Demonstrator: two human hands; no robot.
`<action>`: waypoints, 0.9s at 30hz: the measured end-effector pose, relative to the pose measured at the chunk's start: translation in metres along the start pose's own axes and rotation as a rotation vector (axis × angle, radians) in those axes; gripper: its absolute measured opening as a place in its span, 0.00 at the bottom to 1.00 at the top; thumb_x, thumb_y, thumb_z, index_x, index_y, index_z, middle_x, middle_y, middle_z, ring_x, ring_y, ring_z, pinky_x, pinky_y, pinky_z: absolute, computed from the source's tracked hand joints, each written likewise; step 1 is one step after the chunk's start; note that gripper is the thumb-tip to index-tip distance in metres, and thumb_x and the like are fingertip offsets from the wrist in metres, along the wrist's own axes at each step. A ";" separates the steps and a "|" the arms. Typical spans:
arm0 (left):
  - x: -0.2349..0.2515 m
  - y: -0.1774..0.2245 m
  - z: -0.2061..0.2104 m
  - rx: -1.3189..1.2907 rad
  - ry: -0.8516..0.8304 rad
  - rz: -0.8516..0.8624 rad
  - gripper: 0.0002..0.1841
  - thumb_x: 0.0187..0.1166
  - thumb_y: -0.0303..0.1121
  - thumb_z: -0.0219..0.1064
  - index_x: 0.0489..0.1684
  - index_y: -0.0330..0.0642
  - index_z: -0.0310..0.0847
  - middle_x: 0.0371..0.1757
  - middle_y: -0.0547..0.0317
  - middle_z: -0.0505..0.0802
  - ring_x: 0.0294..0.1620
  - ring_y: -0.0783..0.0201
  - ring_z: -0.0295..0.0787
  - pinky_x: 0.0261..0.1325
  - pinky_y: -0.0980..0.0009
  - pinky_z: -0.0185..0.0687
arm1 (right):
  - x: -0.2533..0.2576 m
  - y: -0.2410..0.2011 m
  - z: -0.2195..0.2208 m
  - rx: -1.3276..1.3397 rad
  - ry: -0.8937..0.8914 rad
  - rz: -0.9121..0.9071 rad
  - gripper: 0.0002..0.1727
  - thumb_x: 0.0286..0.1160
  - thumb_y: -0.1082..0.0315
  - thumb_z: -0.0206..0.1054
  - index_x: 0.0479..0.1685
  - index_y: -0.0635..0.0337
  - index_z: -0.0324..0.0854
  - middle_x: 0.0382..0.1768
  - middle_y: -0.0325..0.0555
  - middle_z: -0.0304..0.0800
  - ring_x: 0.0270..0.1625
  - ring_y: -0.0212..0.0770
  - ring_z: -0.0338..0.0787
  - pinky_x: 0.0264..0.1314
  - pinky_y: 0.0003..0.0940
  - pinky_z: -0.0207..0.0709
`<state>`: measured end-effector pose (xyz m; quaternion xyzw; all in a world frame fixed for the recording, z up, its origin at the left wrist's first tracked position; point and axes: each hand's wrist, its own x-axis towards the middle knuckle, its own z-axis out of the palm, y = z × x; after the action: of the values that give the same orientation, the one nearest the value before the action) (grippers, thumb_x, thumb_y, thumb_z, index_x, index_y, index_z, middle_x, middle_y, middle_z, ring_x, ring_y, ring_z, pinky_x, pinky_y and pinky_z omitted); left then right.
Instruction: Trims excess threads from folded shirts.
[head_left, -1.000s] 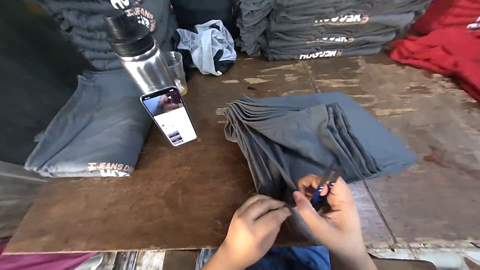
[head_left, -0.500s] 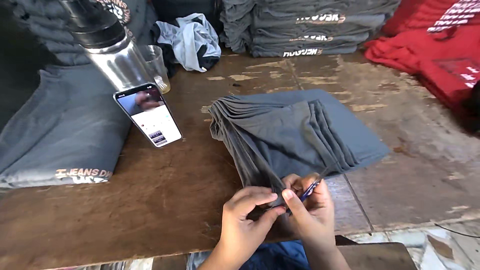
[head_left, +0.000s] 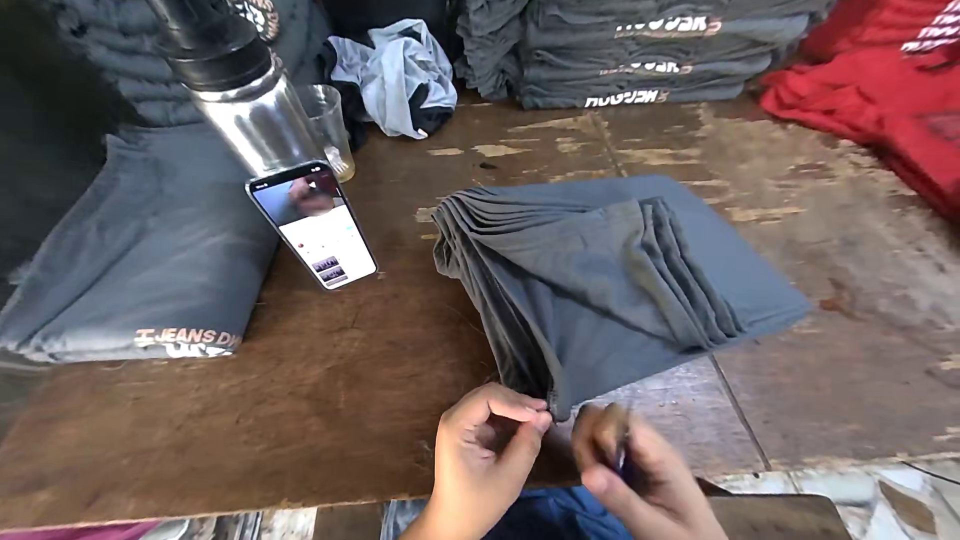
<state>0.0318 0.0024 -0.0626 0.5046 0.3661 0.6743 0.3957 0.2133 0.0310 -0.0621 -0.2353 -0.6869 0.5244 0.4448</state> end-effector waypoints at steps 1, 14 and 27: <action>0.000 0.001 0.000 -0.036 0.002 -0.015 0.08 0.73 0.19 0.73 0.44 0.42 0.87 0.47 0.64 0.96 0.48 0.75 0.93 0.52 0.79 0.90 | -0.007 0.003 -0.002 0.098 -0.103 0.061 0.15 0.87 0.49 0.62 0.42 0.51 0.74 0.31 0.32 0.76 0.32 0.18 0.75 0.36 0.13 0.70; -0.002 0.002 -0.001 -0.135 0.018 -0.055 0.08 0.73 0.20 0.74 0.43 0.43 0.88 0.45 0.63 0.94 0.45 0.75 0.92 0.48 0.80 0.89 | -0.010 0.016 0.011 0.853 -0.371 0.494 0.22 0.87 0.39 0.54 0.36 0.46 0.76 0.26 0.25 0.74 0.21 0.15 0.69 0.19 0.09 0.59; -0.002 0.003 -0.005 -0.223 0.024 -0.149 0.06 0.76 0.24 0.73 0.43 0.46 0.88 0.43 0.64 0.94 0.44 0.75 0.92 0.49 0.78 0.90 | -0.019 0.013 0.007 0.982 -0.406 0.527 0.20 0.87 0.40 0.55 0.37 0.45 0.76 0.27 0.25 0.75 0.22 0.15 0.71 0.21 0.10 0.61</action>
<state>0.0262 -0.0007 -0.0618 0.4210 0.3302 0.6854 0.4939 0.2142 0.0171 -0.0818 -0.0595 -0.3537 0.9081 0.2161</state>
